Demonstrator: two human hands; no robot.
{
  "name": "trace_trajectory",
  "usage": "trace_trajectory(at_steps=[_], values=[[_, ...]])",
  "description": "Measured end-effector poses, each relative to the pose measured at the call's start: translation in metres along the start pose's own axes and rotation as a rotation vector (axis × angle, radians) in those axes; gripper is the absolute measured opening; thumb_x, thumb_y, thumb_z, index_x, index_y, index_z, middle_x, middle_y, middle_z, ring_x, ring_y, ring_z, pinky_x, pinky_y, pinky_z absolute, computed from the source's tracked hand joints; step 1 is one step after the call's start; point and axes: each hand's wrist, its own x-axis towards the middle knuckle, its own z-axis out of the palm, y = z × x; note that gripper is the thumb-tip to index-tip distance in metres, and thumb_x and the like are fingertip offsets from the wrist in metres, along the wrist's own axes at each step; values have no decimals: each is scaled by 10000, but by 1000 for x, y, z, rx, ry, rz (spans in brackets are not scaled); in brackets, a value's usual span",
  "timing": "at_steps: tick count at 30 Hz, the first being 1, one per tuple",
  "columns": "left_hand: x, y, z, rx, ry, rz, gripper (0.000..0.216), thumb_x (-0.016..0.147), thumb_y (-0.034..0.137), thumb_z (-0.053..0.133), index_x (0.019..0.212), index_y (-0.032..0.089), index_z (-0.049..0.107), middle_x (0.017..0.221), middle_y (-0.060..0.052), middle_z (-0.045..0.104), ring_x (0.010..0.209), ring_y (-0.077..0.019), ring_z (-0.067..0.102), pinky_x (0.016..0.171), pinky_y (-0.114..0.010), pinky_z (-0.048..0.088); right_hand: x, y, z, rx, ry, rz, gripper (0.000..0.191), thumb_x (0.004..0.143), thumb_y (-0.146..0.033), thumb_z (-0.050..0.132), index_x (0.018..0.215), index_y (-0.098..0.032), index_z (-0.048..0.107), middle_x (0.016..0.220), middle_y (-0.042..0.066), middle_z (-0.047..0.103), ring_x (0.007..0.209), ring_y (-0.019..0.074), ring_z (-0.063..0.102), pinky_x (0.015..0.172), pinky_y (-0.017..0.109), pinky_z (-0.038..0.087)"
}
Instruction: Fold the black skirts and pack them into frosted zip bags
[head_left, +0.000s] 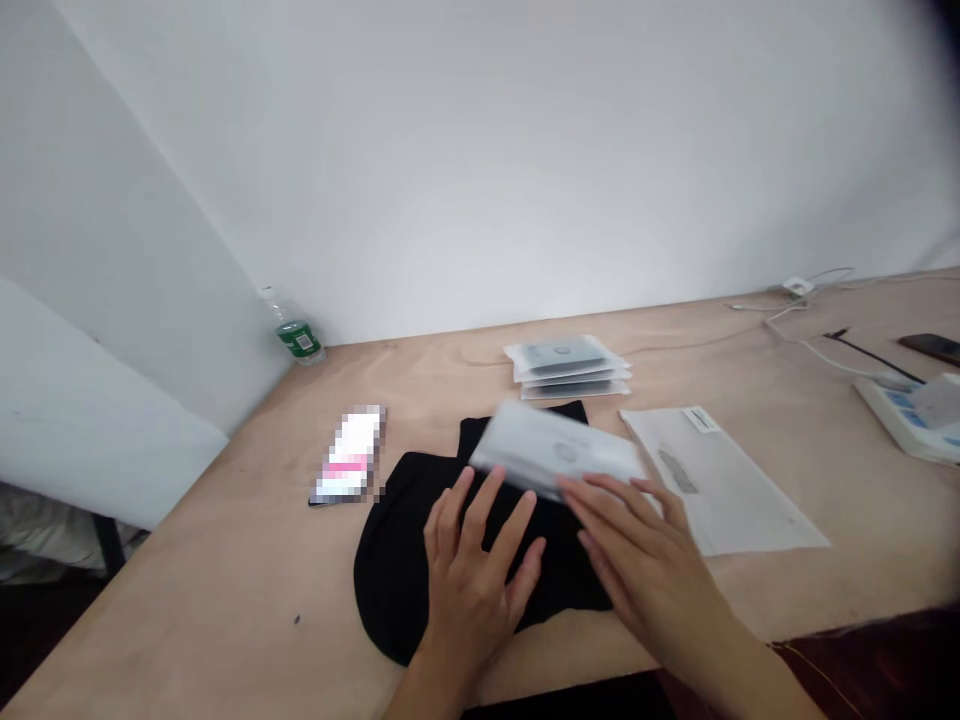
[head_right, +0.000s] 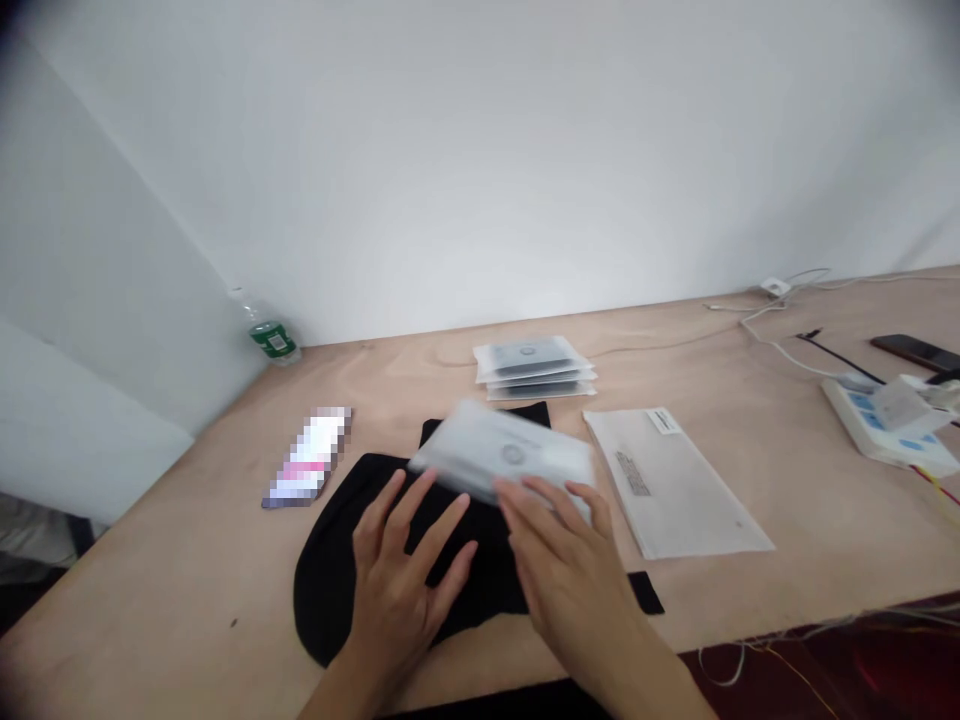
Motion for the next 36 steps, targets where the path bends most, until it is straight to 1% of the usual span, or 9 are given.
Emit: trace_trajectory(at_steps=[5,10,13,15,18,24,29,33,36], values=[[0,-13,-3,88,-55,-39,265,817,217,555,1080,225,588,1202,-51,597,1226,-310,405,985,-545,276,6,-11,0,69,34,-159,463,818,-59,404,1221,-272,482,1240,0,561,1194,236,431,1052,560,135],[1,-33,-4,90,151,-154,333,822,55,460,1131,150,540,1218,-98,581,1250,-258,394,938,-442,395,14,-4,6,197,535,303,284,804,-167,497,1077,-239,526,1149,90,542,1092,251,496,919,457,389],[3,-40,-2,133,191,-169,368,811,25,437,1145,142,536,1224,-102,577,1270,-265,367,929,-443,407,27,1,23,324,236,565,332,832,-363,469,1118,-200,504,994,96,588,905,244,573,761,403,467],[2,-43,1,166,156,-178,362,805,25,442,1129,143,551,1208,-92,591,1266,-274,371,922,-449,412,37,4,38,324,-54,631,449,834,-484,412,1124,-160,528,951,117,594,877,272,580,733,421,461],[-1,-46,7,194,106,-207,346,799,34,452,1103,143,576,1186,-79,608,1249,-288,394,904,-451,427,49,7,54,283,-233,650,542,818,-559,376,1055,-118,584,1019,180,559,969,330,550,754,444,437],[-4,-53,14,168,120,-250,369,799,37,441,1115,165,581,1194,-56,603,1229,-262,427,909,-421,449,61,6,55,429,-283,641,475,778,-552,468,1110,-217,523,983,112,600,926,276,591,753,389,437],[-3,-54,12,175,148,-291,362,809,47,421,1121,141,580,1209,-66,592,1208,-242,455,921,-395,459,64,2,62,695,-235,793,570,656,-460,647,1151,-230,483,992,101,626,1040,291,553,815,399,429],[4,-50,6,177,147,-342,387,811,47,404,1150,144,564,1220,-68,583,1213,-239,450,925,-404,464,51,-6,50,1201,3,1009,739,573,-353,735,1233,-219,431,1056,91,637,1081,264,544,850,367,452],[12,-46,5,168,125,-357,401,809,49,397,1164,150,554,1230,-72,575,1220,-246,441,928,-421,466,33,-11,24,1594,-40,1194,488,590,-320,732,1034,-178,590,943,86,691,916,264,632,807,365,490]])
